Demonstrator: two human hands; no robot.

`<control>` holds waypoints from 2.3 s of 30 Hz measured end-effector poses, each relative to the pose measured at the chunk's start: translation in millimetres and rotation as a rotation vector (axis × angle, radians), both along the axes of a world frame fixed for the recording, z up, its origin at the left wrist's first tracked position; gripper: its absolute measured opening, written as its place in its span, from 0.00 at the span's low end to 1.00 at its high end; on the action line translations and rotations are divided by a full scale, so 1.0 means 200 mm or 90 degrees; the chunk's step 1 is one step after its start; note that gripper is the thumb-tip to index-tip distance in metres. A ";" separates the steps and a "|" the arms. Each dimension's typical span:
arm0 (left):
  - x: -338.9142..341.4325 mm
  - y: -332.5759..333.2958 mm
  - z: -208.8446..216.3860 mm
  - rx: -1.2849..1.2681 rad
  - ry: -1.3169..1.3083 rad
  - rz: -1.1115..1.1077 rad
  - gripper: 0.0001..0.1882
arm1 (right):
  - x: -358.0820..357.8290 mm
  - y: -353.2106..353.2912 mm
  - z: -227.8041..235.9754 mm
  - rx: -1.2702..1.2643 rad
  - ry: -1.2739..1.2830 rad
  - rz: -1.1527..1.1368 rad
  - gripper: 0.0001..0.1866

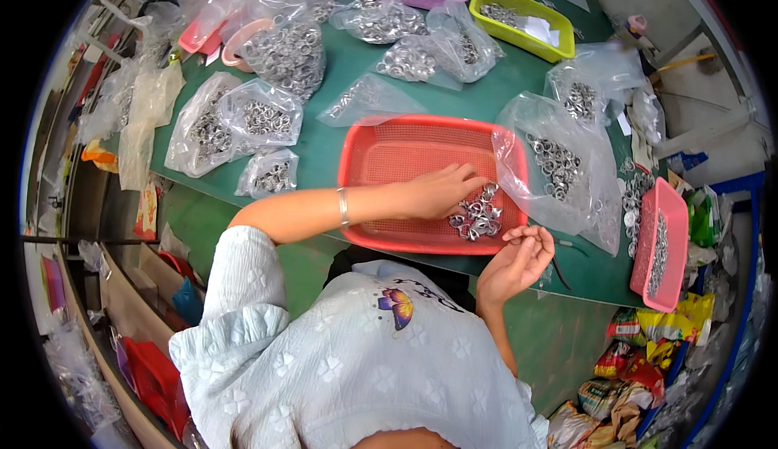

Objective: The person assembles small metal hardware components, likely snap fasteners, at a workbench. They pick up individual parts from a red tray and plastic bags, use pliers to manipulate and join the pieces, and place the finished units back into the tray. The workspace is cluttered with numerous bags of parts and other tools.

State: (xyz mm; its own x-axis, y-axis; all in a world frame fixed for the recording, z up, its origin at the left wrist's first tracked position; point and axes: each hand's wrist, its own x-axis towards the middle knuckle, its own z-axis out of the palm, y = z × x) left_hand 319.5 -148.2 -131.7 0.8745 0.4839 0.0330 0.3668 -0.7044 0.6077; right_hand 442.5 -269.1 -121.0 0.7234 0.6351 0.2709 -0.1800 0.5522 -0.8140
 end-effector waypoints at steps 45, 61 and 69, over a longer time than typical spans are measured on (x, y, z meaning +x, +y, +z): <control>-0.24 -0.12 0.26 -1.102 -0.407 0.196 0.17 | -0.01 0.04 0.19 -0.221 -0.461 0.282 0.17; -0.15 -0.22 0.26 -1.051 -0.375 0.192 0.19 | -0.02 0.07 0.17 -0.147 -0.606 0.168 0.16; -0.16 -0.26 0.26 -0.902 -0.363 0.221 0.18 | 0.02 0.03 0.12 -0.205 -0.469 0.241 0.15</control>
